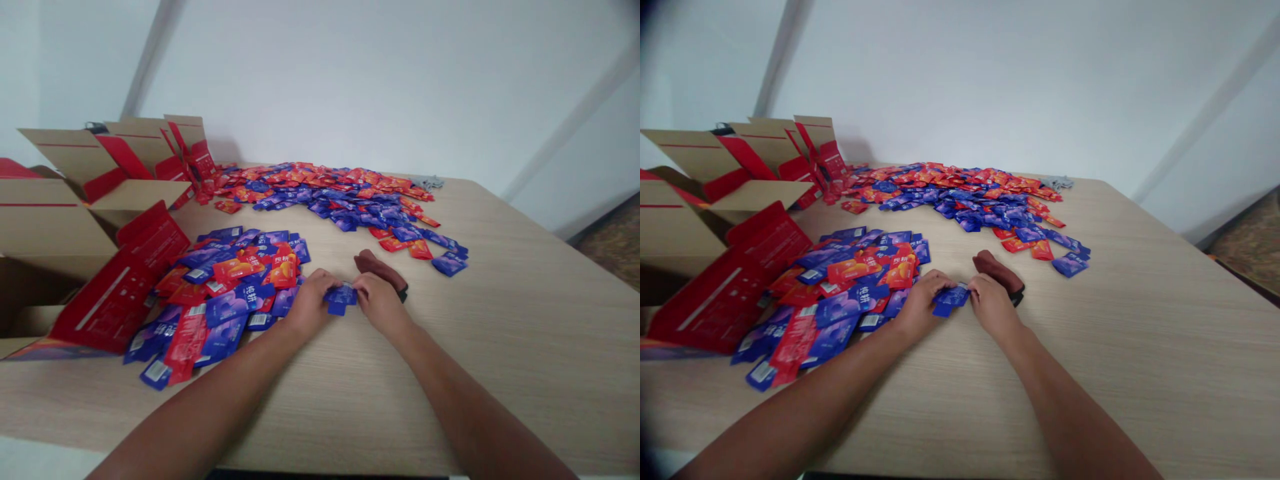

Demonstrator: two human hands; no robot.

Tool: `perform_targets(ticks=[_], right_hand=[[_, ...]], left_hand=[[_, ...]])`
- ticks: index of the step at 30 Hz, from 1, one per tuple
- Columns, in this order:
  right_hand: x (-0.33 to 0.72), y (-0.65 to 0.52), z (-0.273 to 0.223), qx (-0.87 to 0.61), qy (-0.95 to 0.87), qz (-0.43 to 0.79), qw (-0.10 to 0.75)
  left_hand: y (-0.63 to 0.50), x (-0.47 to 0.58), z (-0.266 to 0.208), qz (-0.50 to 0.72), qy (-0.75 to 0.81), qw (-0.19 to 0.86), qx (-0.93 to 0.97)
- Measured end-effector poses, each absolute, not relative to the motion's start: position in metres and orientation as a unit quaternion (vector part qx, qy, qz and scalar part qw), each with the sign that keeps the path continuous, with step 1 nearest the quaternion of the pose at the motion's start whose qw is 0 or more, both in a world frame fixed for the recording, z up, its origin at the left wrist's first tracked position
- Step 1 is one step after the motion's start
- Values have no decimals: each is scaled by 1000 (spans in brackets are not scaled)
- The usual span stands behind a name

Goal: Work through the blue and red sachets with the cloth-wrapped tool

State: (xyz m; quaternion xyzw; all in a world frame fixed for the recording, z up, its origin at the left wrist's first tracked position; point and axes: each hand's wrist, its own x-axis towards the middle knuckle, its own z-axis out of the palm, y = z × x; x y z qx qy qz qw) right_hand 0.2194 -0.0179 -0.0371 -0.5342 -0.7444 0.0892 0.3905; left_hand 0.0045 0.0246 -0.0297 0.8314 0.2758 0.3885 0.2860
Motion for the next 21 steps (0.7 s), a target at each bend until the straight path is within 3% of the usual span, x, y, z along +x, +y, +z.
perform_targets(ticks=[3, 7, 13, 17, 21], right_hand=[[221, -17, -37, -545, -771, 74, 323], [221, -17, -37, -536, -779, 82, 314], [221, -20, -28, -542, -704, 58, 456], [222, -24, -21, -570, -633, 25, 524], [222, -25, -20, -587, -615, 20, 526]], left_hand=[[25, 4, -27, 294, 273, 233, 886], [27, 0, -14, 198, 257, 154, 933], [12, 1, -6, 249, 276, 118, 921], [-10, 12, -21, 147, 282, 106, 942], [-16, 20, -31, 83, 306, 94, 944]])
